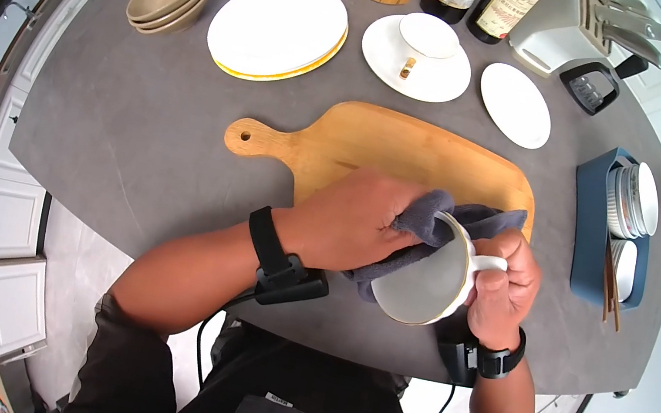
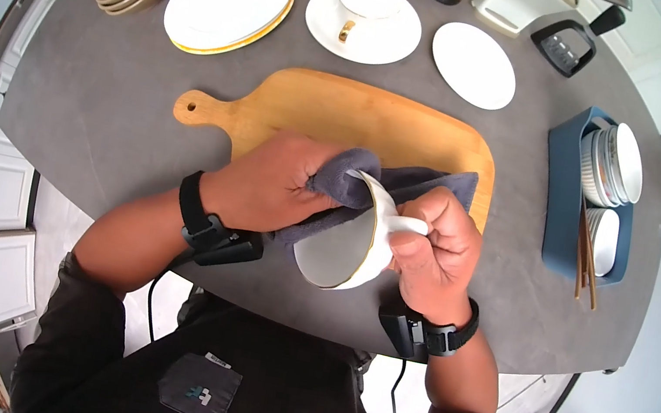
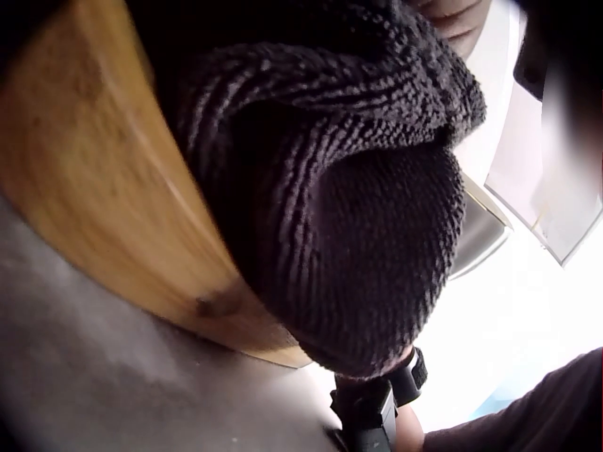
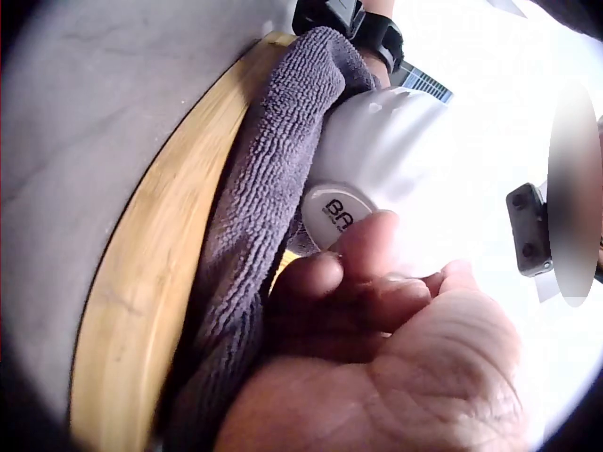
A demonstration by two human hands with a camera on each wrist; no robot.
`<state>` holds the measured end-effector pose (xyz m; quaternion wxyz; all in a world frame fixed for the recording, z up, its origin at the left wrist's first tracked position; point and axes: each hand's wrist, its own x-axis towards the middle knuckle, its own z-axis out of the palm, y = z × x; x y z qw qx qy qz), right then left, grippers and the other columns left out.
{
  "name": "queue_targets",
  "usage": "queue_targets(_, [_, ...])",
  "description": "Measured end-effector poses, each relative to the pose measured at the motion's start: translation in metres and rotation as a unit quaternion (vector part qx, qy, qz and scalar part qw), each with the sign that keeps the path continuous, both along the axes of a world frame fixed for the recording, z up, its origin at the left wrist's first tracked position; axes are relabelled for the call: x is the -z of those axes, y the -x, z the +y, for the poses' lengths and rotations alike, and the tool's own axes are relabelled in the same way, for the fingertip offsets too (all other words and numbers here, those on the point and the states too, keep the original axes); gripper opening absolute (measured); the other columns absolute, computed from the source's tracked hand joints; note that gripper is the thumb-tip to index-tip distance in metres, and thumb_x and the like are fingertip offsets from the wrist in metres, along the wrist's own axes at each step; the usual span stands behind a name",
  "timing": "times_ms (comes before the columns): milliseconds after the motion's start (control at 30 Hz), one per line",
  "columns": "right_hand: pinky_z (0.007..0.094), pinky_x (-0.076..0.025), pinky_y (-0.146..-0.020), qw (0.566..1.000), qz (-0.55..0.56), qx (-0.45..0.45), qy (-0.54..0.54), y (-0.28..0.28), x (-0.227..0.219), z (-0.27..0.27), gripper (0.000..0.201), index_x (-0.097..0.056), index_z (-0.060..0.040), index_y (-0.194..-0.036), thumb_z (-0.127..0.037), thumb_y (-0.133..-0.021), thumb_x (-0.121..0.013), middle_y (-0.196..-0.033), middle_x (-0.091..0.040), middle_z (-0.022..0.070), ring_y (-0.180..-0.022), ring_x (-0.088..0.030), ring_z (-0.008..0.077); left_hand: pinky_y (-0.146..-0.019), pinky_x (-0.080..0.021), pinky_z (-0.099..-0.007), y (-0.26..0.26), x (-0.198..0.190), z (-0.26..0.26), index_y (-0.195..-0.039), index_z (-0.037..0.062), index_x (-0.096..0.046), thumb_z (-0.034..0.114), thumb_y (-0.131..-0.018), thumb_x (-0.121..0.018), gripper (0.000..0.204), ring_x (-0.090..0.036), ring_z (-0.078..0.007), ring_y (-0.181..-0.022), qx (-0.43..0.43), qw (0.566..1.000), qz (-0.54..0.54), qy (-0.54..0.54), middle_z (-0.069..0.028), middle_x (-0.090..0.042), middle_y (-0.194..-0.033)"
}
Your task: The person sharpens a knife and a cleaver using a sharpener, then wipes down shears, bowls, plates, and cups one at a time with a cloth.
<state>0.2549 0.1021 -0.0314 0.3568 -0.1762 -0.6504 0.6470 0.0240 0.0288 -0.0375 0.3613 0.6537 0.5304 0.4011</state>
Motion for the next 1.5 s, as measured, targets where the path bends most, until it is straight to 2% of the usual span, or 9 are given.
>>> queue_targets(533, [0.021, -0.041, -0.039, 0.965, -0.096, -0.042, 0.238, 0.011, -0.01, 0.011, 0.045, -0.063, -0.0047, -0.091, -0.043, -0.111, -0.053, -0.058, -0.055, 0.0003, -0.039, -0.052, 0.0086, -0.082, -0.055, -0.0375, -0.009, -0.001, 0.004, -0.119, 0.0046, -0.067, 0.012, -0.099, -0.063, 0.022, -0.073, -0.0301, -0.092, 0.026, 0.999, 0.013, -0.042, -0.0144, -0.073, -0.103])
queue_targets(733, [0.0229, -0.043, -0.056, 0.996, -0.066, 0.065, 0.011, 0.011, 0.001, 0.011, 0.036, -0.06, -0.0064, -0.086, -0.034, -0.11, -0.061, -0.071, -0.057, -0.0032, -0.063, -0.053, 0.0024, -0.085, -0.054, -0.0362, -0.019, -0.003, 0.005, -0.117, 0.0034, -0.067, 0.01, -0.099, -0.064, 0.019, -0.072, -0.025, -0.094, 0.037, 0.999, -0.036, -0.003, -0.0134, -0.073, -0.103])
queue_targets(833, [0.0255, -0.042, -0.062, 0.996, -0.059, 0.067, 0.002, 0.006, -0.005, 0.006, 0.035, -0.057, -0.0069, -0.083, -0.029, -0.109, -0.064, -0.074, -0.057, -0.0042, -0.073, -0.05, 0.0017, -0.084, -0.053, -0.0407, -0.022, -0.008, 0.003, -0.117, 0.0028, -0.065, 0.017, -0.098, -0.068, 0.024, -0.07, -0.0352, -0.093, 0.022, 0.999, -0.039, -0.012, -0.0178, -0.072, -0.101])
queue_targets(900, [0.0282, -0.043, -0.058, 0.978, -0.051, 0.139, -0.144, 0.004, -0.01, 0.004, 0.033, -0.056, -0.0065, -0.082, -0.026, -0.105, -0.07, -0.072, -0.059, 0.0003, -0.065, -0.054, 0.0072, -0.09, -0.053, -0.0343, -0.021, -0.013, 0.002, -0.122, 0.0026, -0.067, 0.011, -0.099, -0.068, 0.024, -0.069, -0.0156, -0.101, 0.019, 0.994, -0.101, 0.036, -0.0091, -0.074, -0.108])
queue_targets(1033, [0.0351, -0.045, -0.054, 0.871, 0.014, 0.182, -0.457, -0.003, -0.015, 0.015, 0.032, -0.058, -0.0062, -0.087, -0.025, -0.092, -0.082, -0.071, -0.059, 0.0089, -0.057, -0.057, 0.0275, -0.094, -0.053, -0.0332, -0.019, -0.009, 0.003, -0.127, 0.0026, -0.066, 0.012, -0.1, -0.069, 0.029, -0.068, -0.0138, -0.106, 0.024, 0.99, -0.128, 0.061, -0.0072, -0.074, -0.114])
queue_targets(1200, [0.0378, -0.048, -0.057, 0.841, 0.008, 0.179, -0.511, -0.006, -0.014, 0.016, 0.034, -0.058, -0.0066, -0.09, -0.028, -0.088, -0.085, -0.075, -0.062, 0.0084, -0.063, -0.061, 0.0281, -0.094, -0.053, -0.0353, -0.019, -0.008, 0.001, -0.127, 0.0011, -0.065, 0.01, -0.097, -0.066, 0.031, -0.071, -0.0225, -0.104, 0.01, 0.988, -0.152, 0.035, -0.013, -0.074, -0.111])
queue_targets(1333, [0.0385, -0.052, -0.062, 0.82, -0.02, 0.145, -0.554, -0.001, -0.017, 0.013, 0.034, -0.062, -0.0053, -0.093, -0.025, -0.082, -0.088, -0.086, -0.065, 0.0101, -0.073, -0.065, 0.0284, -0.096, -0.054, -0.0334, -0.012, -0.004, -0.003, -0.131, 0.0012, -0.065, 0.007, -0.099, -0.065, 0.033, -0.07, -0.0178, -0.108, -0.072, 0.993, -0.095, -0.004, -0.0102, -0.075, -0.116])
queue_targets(1400, [0.0377, -0.054, -0.066, 0.829, -0.034, 0.135, -0.543, 0.003, -0.017, 0.012, 0.03, -0.065, -0.0048, -0.096, -0.019, -0.081, -0.087, -0.092, -0.068, 0.0106, -0.078, -0.067, 0.0291, -0.088, -0.057, -0.0374, 0.001, 0.0, -0.002, -0.13, 0.0006, -0.066, 0.003, -0.096, -0.062, 0.034, -0.074, -0.0325, -0.099, -0.128, 0.989, -0.036, -0.062, -0.0194, -0.076, -0.109])
queue_targets(1500, [0.0382, -0.055, -0.069, 0.853, -0.103, 0.135, -0.493, 0.005, -0.013, 0.013, 0.023, -0.068, -0.0047, -0.1, -0.012, -0.085, -0.084, -0.096, -0.07, 0.0113, -0.08, -0.069, 0.0306, -0.084, -0.058, -0.0376, 0.006, 0.0, -0.004, -0.129, 0.0011, -0.067, 0.003, -0.097, -0.062, 0.032, -0.075, -0.0333, -0.096, -0.157, 0.983, -0.055, -0.075, -0.0207, -0.076, -0.106])
